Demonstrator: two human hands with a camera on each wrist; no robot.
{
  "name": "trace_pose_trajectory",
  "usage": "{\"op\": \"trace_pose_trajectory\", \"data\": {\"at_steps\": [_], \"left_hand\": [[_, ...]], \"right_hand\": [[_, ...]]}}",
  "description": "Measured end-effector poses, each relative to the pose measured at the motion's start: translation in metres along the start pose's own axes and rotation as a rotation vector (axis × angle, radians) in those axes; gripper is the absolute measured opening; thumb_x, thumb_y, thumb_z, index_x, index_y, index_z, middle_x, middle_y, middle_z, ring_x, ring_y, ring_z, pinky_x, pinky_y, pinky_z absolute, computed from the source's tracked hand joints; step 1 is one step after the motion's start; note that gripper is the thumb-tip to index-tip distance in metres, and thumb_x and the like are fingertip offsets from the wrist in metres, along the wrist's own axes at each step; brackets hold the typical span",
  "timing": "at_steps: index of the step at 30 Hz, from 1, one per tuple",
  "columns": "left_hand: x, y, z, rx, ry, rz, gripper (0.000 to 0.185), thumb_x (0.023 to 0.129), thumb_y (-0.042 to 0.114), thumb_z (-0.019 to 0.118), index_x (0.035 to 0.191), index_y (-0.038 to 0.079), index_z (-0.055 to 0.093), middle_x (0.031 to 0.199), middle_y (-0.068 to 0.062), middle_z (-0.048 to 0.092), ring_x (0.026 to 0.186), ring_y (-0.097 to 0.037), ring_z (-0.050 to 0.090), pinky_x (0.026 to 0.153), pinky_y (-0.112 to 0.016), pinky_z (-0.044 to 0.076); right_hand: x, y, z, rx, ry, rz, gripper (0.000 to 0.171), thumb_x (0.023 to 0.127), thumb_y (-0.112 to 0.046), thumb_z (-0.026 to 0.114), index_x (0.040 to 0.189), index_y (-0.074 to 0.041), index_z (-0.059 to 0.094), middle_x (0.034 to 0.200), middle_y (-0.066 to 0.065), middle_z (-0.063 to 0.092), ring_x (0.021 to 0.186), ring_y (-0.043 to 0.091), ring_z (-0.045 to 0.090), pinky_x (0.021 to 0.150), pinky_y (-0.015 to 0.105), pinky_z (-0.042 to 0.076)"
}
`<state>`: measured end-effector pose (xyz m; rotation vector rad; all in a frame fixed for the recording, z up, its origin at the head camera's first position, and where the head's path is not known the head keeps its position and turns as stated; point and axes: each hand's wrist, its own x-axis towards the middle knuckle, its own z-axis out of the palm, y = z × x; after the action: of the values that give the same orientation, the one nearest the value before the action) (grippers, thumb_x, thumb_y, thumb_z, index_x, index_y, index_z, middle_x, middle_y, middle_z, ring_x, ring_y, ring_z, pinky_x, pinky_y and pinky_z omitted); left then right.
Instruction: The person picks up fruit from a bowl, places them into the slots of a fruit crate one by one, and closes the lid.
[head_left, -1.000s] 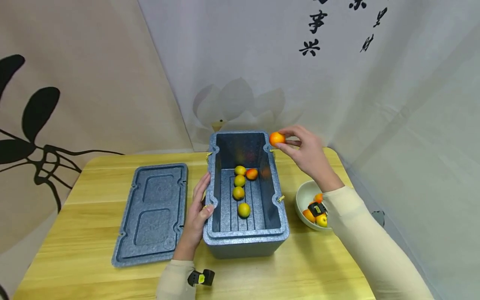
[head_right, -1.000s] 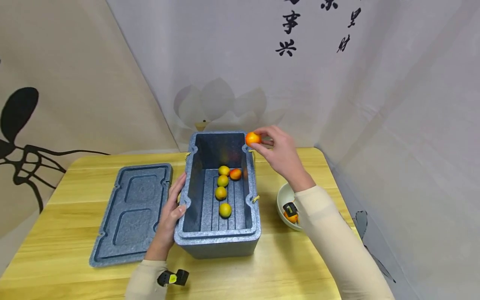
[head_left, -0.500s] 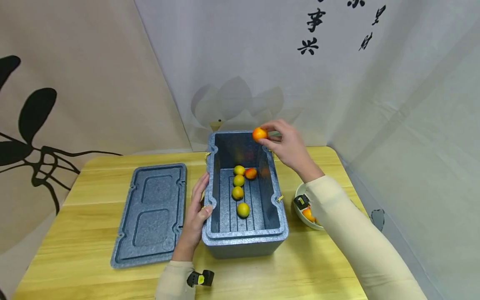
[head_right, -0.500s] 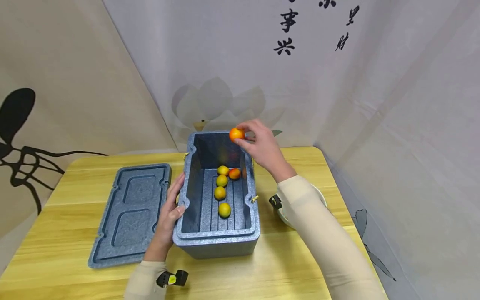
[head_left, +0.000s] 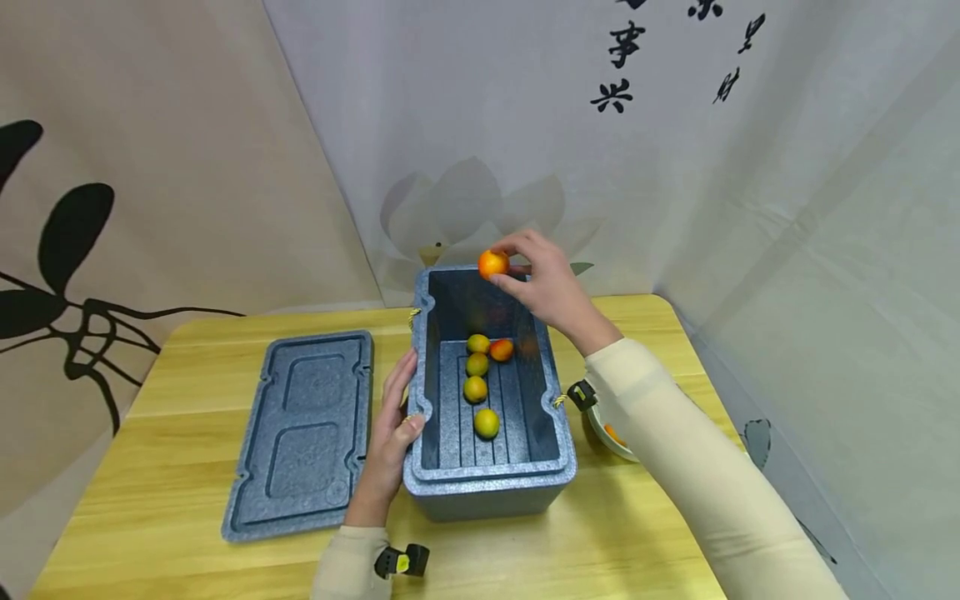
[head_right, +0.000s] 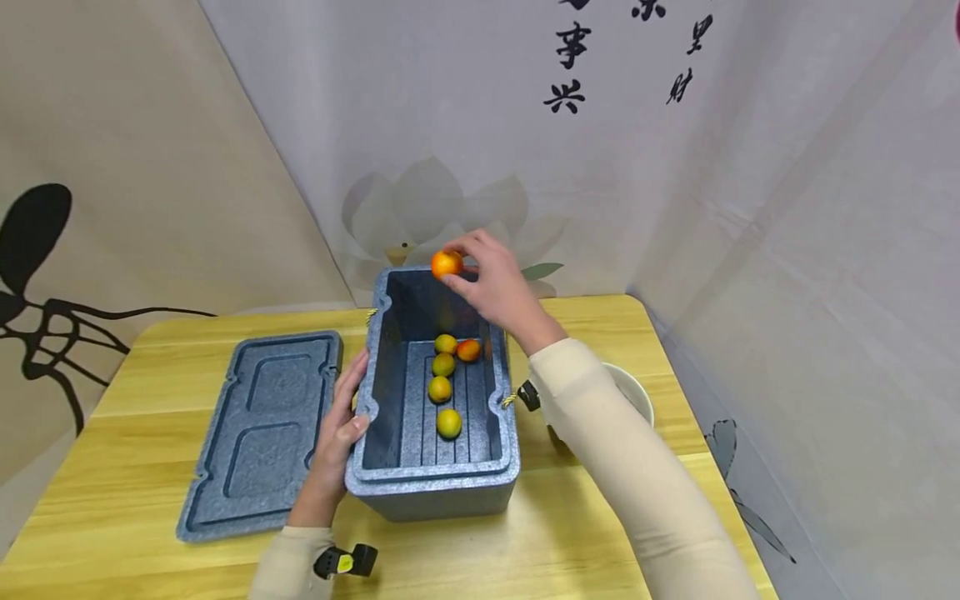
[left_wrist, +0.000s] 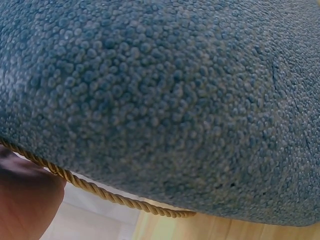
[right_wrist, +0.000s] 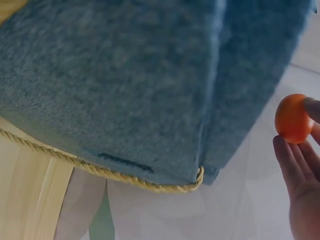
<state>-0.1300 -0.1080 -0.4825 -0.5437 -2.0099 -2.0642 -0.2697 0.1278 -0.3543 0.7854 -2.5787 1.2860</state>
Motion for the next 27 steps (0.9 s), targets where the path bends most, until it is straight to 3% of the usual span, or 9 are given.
{"op": "trace_pose_trajectory", "data": {"at_steps": [6,17,27], "left_hand": [[-0.001,0.0,0.001,-0.011,0.008,-0.007,0.069,0.088,0.015,0.045,0.155,0.012,0.031,0.16,-0.003,0.02,0.144,-0.026,0.017,0.105,-0.067,0.01],[-0.001,-0.001,0.003,-0.021,0.008,-0.001,0.069,0.087,0.015,0.046,0.155,0.011,0.031,0.16,-0.004,0.02,0.144,-0.026,0.017,0.106,-0.064,0.015],[-0.001,-0.002,0.002,-0.008,0.014,-0.014,0.07,0.087,0.017,0.045,0.155,0.013,0.031,0.161,-0.003,0.02,0.145,-0.026,0.015,0.106,-0.064,0.011]], "right_hand": [[0.004,-0.001,0.007,-0.05,-0.048,-0.011,0.035,0.091,-0.013,0.069,0.124,-0.003,0.063,0.122,0.007,0.054,0.113,0.022,0.053,0.093,0.031,0.048],[0.004,0.005,0.011,-0.04,-0.077,-0.017,0.034,0.091,-0.011,0.069,0.123,-0.004,0.063,0.121,0.007,0.055,0.114,0.023,0.055,0.093,0.03,0.048],[0.0,0.008,0.011,-0.062,-0.113,0.022,0.037,0.093,-0.011,0.067,0.128,-0.004,0.06,0.126,0.009,0.054,0.12,0.028,0.052,0.095,0.034,0.047]]}}
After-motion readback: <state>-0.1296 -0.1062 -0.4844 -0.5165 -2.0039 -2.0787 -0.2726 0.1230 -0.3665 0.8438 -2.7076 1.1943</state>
